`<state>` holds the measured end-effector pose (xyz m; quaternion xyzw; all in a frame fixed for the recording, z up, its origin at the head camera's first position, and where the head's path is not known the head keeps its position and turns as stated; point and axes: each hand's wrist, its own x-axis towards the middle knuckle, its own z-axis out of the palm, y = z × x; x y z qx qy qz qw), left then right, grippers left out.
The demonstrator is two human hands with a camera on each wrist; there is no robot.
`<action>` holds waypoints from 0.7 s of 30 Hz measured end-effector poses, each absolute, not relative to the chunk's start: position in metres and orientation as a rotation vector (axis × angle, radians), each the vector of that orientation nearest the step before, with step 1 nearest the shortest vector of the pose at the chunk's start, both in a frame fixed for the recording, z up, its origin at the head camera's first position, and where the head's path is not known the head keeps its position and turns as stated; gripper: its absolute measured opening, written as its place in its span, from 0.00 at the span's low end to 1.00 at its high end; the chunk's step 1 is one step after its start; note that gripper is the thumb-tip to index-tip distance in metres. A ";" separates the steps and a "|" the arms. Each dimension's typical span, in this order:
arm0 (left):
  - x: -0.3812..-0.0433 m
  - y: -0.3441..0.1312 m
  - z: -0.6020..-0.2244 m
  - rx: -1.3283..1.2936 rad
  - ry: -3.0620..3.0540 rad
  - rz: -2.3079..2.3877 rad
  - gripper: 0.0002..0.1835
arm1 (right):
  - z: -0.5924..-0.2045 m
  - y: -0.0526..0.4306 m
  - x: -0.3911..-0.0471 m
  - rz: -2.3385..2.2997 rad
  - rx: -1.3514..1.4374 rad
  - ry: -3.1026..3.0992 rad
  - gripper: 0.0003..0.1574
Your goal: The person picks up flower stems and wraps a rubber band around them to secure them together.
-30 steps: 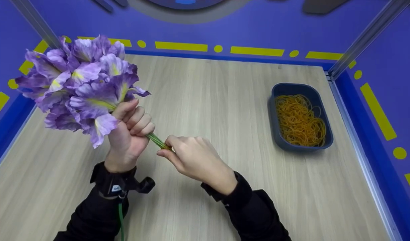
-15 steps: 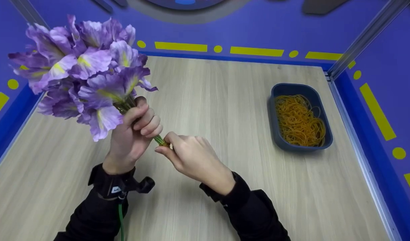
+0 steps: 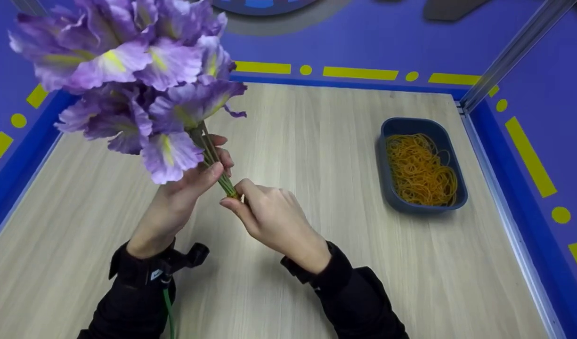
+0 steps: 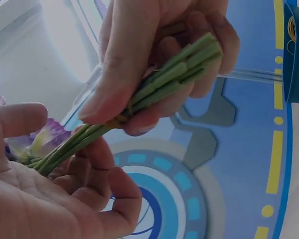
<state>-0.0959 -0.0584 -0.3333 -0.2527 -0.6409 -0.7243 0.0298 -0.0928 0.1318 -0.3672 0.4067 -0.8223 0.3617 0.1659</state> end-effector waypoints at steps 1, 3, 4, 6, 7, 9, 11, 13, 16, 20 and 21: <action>-0.094 -0.060 -0.333 -0.803 -2.006 -2.194 0.26 | -0.367 0.131 -0.093 1.037 1.161 -2.336 0.10; -0.090 -0.063 -0.333 -0.807 -2.065 -2.127 0.23 | -0.367 0.131 -0.093 1.054 1.166 -2.327 0.10; -0.089 -0.064 -0.332 -0.804 -2.093 -2.091 0.22 | -0.367 0.131 -0.093 1.065 1.167 -2.325 0.10; -0.089 -0.065 -0.332 -0.756 -2.170 -1.987 0.19 | -0.369 0.130 -0.094 1.096 1.163 -2.326 0.09; -0.090 -0.064 -0.332 -0.733 -2.198 -1.936 0.17 | -0.370 0.130 -0.094 1.113 1.157 -2.327 0.09; -0.093 -0.063 -0.332 -0.700 -2.256 -1.830 0.14 | -0.373 0.130 -0.095 1.147 1.144 -2.345 0.10; -0.098 -0.062 -0.333 -0.677 -2.299 -1.736 0.13 | -0.377 0.129 -0.097 1.171 1.133 -2.374 0.10; -0.103 -0.061 -0.335 -0.668 -2.325 -1.685 0.13 | -0.381 0.129 -0.099 1.180 1.122 -2.402 0.11; -0.111 -0.059 -0.336 -0.657 -2.356 -1.667 0.14 | -0.385 0.131 -0.104 1.181 1.089 -2.443 0.12; -0.125 -0.056 -0.336 -0.637 -2.398 -1.675 0.14 | -0.386 0.135 -0.112 1.157 1.032 -2.490 0.13; -0.128 -0.055 -0.336 -0.634 -2.411 -1.674 0.14 | -0.386 0.136 -0.114 1.141 1.021 -2.501 0.13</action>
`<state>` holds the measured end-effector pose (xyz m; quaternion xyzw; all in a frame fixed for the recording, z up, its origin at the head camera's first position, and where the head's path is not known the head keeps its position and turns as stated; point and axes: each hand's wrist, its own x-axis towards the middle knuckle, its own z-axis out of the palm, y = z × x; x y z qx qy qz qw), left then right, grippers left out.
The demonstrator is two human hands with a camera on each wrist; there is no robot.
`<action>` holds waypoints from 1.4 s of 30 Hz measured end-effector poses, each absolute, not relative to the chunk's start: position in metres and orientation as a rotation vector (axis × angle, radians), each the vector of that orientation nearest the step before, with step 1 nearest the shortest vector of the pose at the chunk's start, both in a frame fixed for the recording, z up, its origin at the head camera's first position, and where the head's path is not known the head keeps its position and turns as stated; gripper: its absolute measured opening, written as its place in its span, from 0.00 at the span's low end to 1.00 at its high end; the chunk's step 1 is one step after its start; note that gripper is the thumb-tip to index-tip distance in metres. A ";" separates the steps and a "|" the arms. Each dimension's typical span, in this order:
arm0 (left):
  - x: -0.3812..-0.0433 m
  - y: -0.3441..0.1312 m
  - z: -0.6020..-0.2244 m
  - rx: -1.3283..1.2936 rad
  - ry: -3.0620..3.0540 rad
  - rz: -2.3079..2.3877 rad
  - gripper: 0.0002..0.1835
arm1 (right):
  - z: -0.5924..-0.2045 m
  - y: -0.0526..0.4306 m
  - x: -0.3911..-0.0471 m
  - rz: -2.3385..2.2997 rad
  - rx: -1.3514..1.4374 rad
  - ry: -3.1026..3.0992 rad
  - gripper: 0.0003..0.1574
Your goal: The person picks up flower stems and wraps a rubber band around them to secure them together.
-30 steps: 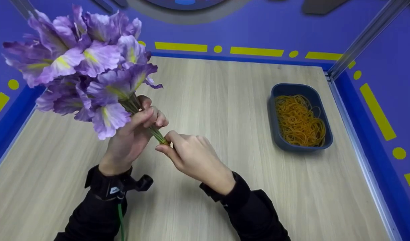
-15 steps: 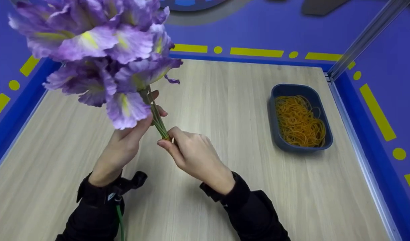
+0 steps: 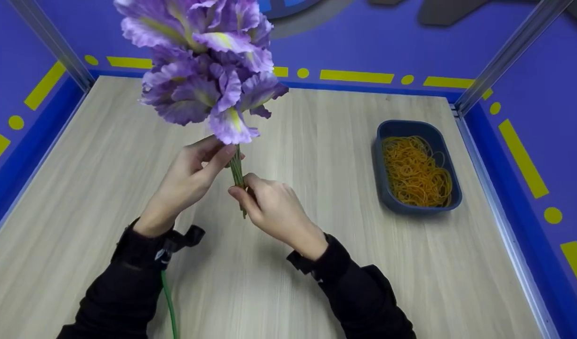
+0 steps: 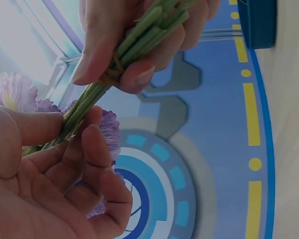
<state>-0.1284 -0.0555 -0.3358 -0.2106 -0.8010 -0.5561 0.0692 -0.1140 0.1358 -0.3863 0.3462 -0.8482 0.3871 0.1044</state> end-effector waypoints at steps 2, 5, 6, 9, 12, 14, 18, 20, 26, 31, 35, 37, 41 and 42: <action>-0.136 -0.054 -0.337 -0.627 -2.439 -1.668 0.13 | -0.389 0.137 -0.119 1.120 1.002 -2.522 0.14; -0.148 -0.051 -0.341 -0.618 -2.483 -1.678 0.13 | -0.394 0.138 -0.127 1.089 0.975 -2.555 0.15; -0.152 -0.050 -0.343 -0.619 -2.493 -1.688 0.13 | -0.395 0.139 -0.130 1.079 0.964 -2.569 0.16; -0.166 -0.046 -0.349 -0.614 -2.526 -1.716 0.12 | -0.402 0.141 -0.141 1.044 0.921 -2.626 0.17; -0.181 -0.043 -0.357 -0.602 -2.559 -1.738 0.12 | -0.408 0.142 -0.151 1.020 0.882 -2.687 0.19; -0.190 -0.043 -0.363 -0.577 -2.582 -1.745 0.12 | -0.413 0.142 -0.157 1.021 0.870 -2.726 0.19; -0.204 -0.042 -0.376 -0.509 -2.622 -1.762 0.11 | -0.424 0.138 -0.167 1.040 0.856 -2.818 0.20; -0.210 -0.042 -0.381 -0.471 -2.646 -1.761 0.10 | -0.431 0.136 -0.171 1.044 0.838 -2.871 0.20; -0.225 -0.037 -0.398 -0.275 -2.688 -1.878 0.11 | -0.445 0.132 -0.184 1.018 0.783 -2.980 0.22; -0.237 -0.034 -0.414 -0.060 -2.692 -2.034 0.11 | -0.454 0.131 -0.189 1.071 0.710 -3.079 0.22; -0.242 -0.032 -0.426 0.074 -2.691 -2.118 0.11 | -0.463 0.133 -0.189 1.055 0.658 -3.155 0.22; -0.243 -0.031 -0.432 0.131 -2.686 -2.157 0.11 | -0.466 0.134 -0.188 1.013 0.662 -3.183 0.22; -0.244 -0.031 -0.443 0.219 -2.664 -2.220 0.11 | -0.469 0.133 -0.185 0.900 0.694 -3.216 0.23; -0.244 -0.031 -0.445 0.231 -2.658 -2.235 0.12 | -0.469 0.132 -0.185 0.865 0.704 -3.224 0.24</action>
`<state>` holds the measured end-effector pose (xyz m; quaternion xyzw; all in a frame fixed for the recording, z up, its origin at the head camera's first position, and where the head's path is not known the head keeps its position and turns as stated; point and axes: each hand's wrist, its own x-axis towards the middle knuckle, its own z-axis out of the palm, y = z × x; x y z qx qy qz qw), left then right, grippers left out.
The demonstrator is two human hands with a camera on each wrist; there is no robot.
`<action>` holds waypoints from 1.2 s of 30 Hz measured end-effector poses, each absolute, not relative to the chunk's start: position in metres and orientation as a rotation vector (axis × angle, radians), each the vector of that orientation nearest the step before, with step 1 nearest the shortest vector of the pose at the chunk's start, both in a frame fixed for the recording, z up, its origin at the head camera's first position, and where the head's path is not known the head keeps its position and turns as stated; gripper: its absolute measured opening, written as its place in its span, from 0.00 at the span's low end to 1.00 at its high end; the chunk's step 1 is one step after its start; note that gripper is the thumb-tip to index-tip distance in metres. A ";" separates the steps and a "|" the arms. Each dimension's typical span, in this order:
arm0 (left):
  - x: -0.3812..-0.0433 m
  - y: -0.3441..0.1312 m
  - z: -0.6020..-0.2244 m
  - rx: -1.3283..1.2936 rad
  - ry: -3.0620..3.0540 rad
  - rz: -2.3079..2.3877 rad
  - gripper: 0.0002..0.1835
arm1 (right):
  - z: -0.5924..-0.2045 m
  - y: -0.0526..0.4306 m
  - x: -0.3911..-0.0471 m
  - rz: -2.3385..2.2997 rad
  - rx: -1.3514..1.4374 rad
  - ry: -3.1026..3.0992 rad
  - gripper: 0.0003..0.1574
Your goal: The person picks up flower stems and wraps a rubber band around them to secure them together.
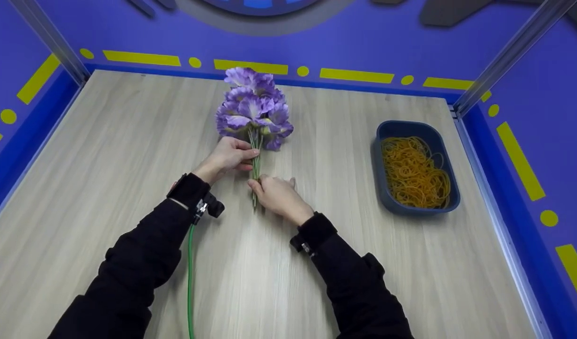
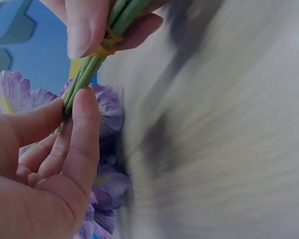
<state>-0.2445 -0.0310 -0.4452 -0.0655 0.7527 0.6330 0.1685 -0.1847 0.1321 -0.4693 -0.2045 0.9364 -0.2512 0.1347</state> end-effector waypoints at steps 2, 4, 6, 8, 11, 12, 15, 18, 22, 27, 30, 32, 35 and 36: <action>-0.245 -0.031 -0.449 -0.195 2.138 1.798 0.12 | -0.469 0.131 -0.184 -0.673 -0.595 2.714 0.24; -0.245 -0.032 -0.451 -0.210 2.143 1.794 0.13 | -0.469 0.130 -0.183 -0.626 -0.597 2.707 0.23; -0.245 -0.033 -0.453 -0.230 2.141 1.796 0.13 | -0.469 0.129 -0.182 -0.592 -0.607 2.702 0.22; -0.246 -0.035 -0.454 -0.250 2.133 1.797 0.14 | -0.468 0.128 -0.182 -0.577 -0.612 2.695 0.21; -0.246 -0.036 -0.456 -0.261 2.101 1.801 0.13 | -0.468 0.128 -0.182 -0.566 -0.630 2.697 0.20; -0.246 -0.036 -0.456 -0.258 2.095 1.799 0.13 | -0.468 0.128 -0.182 -0.564 -0.634 2.698 0.20; -0.247 -0.037 -0.457 -0.254 2.076 1.801 0.13 | -0.470 0.128 -0.182 -0.554 -0.657 2.708 0.21; -0.247 -0.037 -0.459 -0.261 2.060 1.812 0.12 | -0.472 0.128 -0.182 -0.545 -0.671 2.717 0.22; -0.247 -0.036 -0.463 -0.274 2.067 1.818 0.09 | -0.474 0.128 -0.183 -0.527 -0.682 2.719 0.22; -0.249 -0.034 -0.467 -0.286 2.114 1.799 0.10 | -0.475 0.127 -0.183 -0.503 -0.694 2.735 0.22; -0.249 -0.034 -0.470 -0.290 2.120 1.783 0.12 | -0.475 0.127 -0.183 -0.507 -0.694 2.732 0.22; -0.249 -0.035 -0.471 -0.293 2.104 1.781 0.12 | -0.475 0.127 -0.182 -0.509 -0.695 2.724 0.21; -0.249 -0.036 -0.472 -0.288 2.077 1.785 0.12 | -0.474 0.128 -0.183 -0.496 -0.698 2.718 0.21; -0.249 -0.036 -0.472 -0.284 2.071 1.787 0.12 | -0.474 0.128 -0.183 -0.491 -0.697 2.717 0.21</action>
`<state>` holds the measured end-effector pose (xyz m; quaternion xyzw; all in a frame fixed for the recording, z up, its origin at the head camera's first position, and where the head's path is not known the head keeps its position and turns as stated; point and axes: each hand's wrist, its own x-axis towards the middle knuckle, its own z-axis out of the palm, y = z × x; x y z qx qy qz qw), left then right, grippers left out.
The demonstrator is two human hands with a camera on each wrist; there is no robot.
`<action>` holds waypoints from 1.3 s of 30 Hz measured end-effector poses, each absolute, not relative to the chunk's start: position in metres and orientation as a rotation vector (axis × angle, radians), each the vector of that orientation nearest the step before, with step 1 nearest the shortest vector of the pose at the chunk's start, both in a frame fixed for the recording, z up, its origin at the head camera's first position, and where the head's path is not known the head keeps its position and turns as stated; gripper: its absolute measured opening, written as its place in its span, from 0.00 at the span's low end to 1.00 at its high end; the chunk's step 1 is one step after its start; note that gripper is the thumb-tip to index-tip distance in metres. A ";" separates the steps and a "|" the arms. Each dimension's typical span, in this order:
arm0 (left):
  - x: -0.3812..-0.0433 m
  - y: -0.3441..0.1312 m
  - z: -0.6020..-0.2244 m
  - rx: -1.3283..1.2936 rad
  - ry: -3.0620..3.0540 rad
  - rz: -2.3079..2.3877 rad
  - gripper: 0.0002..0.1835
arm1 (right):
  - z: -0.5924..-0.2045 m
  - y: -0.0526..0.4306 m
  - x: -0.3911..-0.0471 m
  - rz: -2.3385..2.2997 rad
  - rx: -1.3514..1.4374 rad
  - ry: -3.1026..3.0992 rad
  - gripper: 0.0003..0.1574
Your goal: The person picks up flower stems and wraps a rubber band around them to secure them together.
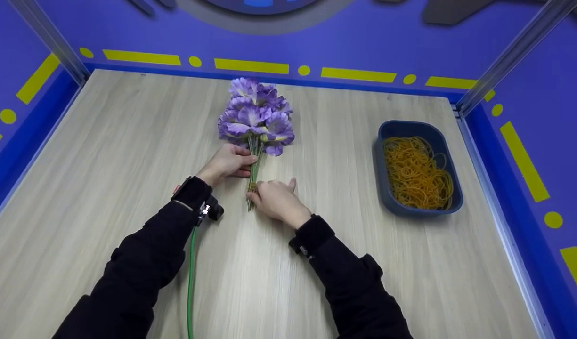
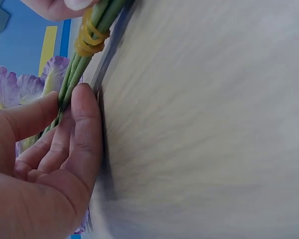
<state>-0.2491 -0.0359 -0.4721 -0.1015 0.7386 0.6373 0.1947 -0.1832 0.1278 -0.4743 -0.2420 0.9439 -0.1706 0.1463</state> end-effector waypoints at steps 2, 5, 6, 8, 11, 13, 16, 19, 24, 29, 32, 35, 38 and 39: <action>-0.249 -0.036 -0.472 -0.273 2.066 1.791 0.11 | -0.474 0.128 -0.184 -0.480 -0.698 2.718 0.22; -0.251 -0.036 -0.472 -0.261 2.081 1.787 0.11 | -0.474 0.127 -0.186 -0.466 -0.706 2.723 0.22; -0.252 -0.037 -0.473 -0.263 2.085 1.788 0.11 | -0.475 0.126 -0.186 -0.456 -0.711 2.724 0.22; -0.252 -0.037 -0.474 -0.272 2.107 1.775 0.12 | -0.476 0.125 -0.187 -0.448 -0.727 2.723 0.22; -0.250 -0.037 -0.477 -0.283 2.126 1.759 0.13 | -0.476 0.124 -0.188 -0.431 -0.725 2.689 0.22; -0.249 -0.037 -0.479 -0.284 2.135 1.752 0.12 | -0.475 0.123 -0.189 -0.415 -0.713 2.669 0.22; -0.248 -0.035 -0.480 -0.274 2.148 1.755 0.11 | -0.474 0.122 -0.189 -0.394 -0.680 2.652 0.21; -0.247 -0.033 -0.480 -0.270 2.189 1.740 0.12 | -0.474 0.121 -0.188 -0.392 -0.672 2.665 0.21; -0.246 -0.032 -0.481 -0.266 2.207 1.730 0.13 | -0.476 0.122 -0.185 -0.421 -0.656 2.684 0.22; -0.245 -0.034 -0.482 -0.239 2.192 1.795 0.15 | -0.480 0.125 -0.183 -0.539 -0.641 2.724 0.20; -0.242 -0.038 -0.485 -0.239 2.183 1.855 0.17 | -0.483 0.128 -0.183 -0.651 -0.651 2.724 0.17; -0.239 -0.042 -0.489 -0.241 2.185 1.903 0.20 | -0.485 0.131 -0.182 -0.760 -0.681 2.710 0.13; -0.233 -0.044 -0.492 -0.199 2.220 1.884 0.22 | -0.487 0.133 -0.181 -0.863 -0.693 2.686 0.10; -0.232 -0.045 -0.493 -0.173 2.233 1.868 0.23 | -0.488 0.134 -0.180 -0.895 -0.692 2.676 0.10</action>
